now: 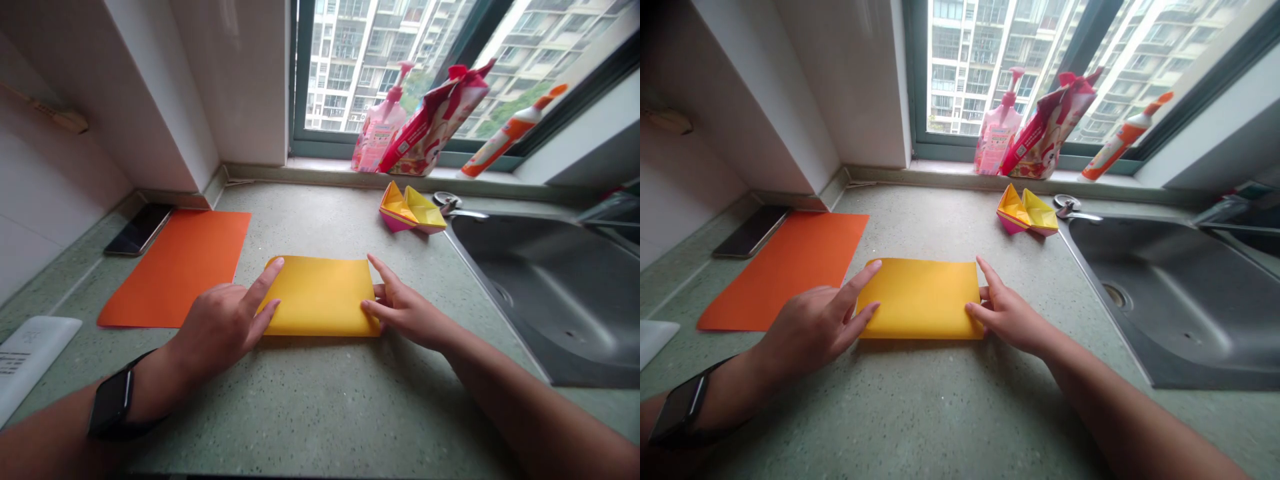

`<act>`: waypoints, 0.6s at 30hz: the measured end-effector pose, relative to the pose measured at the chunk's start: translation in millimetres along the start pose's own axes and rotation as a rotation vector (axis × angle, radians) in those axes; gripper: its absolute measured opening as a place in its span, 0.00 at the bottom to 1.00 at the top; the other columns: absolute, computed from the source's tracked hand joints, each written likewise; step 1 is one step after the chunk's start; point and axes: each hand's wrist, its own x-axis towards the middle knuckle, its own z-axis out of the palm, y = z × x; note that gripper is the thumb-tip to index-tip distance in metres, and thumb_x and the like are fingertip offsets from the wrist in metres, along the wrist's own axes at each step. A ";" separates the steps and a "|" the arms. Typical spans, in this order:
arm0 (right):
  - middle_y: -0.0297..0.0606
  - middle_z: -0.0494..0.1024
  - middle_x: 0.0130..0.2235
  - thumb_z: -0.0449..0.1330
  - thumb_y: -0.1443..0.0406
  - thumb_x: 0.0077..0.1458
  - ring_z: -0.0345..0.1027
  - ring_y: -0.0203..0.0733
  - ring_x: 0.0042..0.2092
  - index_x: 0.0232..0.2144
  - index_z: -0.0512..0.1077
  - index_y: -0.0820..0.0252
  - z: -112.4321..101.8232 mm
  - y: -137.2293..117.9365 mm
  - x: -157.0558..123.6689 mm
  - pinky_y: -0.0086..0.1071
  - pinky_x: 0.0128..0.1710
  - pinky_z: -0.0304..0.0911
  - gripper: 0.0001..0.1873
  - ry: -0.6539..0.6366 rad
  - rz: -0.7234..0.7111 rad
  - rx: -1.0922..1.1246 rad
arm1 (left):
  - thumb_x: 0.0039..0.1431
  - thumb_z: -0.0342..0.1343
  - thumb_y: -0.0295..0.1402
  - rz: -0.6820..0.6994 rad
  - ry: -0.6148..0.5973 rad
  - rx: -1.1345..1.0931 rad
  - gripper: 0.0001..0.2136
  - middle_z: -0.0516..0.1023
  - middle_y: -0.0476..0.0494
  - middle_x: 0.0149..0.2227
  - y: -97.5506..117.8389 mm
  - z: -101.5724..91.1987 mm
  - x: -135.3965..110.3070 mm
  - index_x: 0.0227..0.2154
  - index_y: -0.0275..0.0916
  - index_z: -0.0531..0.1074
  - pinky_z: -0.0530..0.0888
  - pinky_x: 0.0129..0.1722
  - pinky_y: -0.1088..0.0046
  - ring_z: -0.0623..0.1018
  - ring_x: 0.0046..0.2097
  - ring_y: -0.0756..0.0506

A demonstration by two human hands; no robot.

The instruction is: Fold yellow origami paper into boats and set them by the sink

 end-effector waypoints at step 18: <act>0.33 0.78 0.34 0.61 0.61 0.66 0.68 0.37 0.28 0.70 0.71 0.50 8.3 -6.8 -3.7 0.32 0.28 0.63 0.31 -0.004 -0.150 -0.304 | 0.78 0.55 0.27 0.597 -0.256 -0.123 0.19 0.74 0.38 0.71 29.6 7.5 -3.2 0.67 0.41 0.72 0.69 0.74 0.52 0.76 0.69 0.37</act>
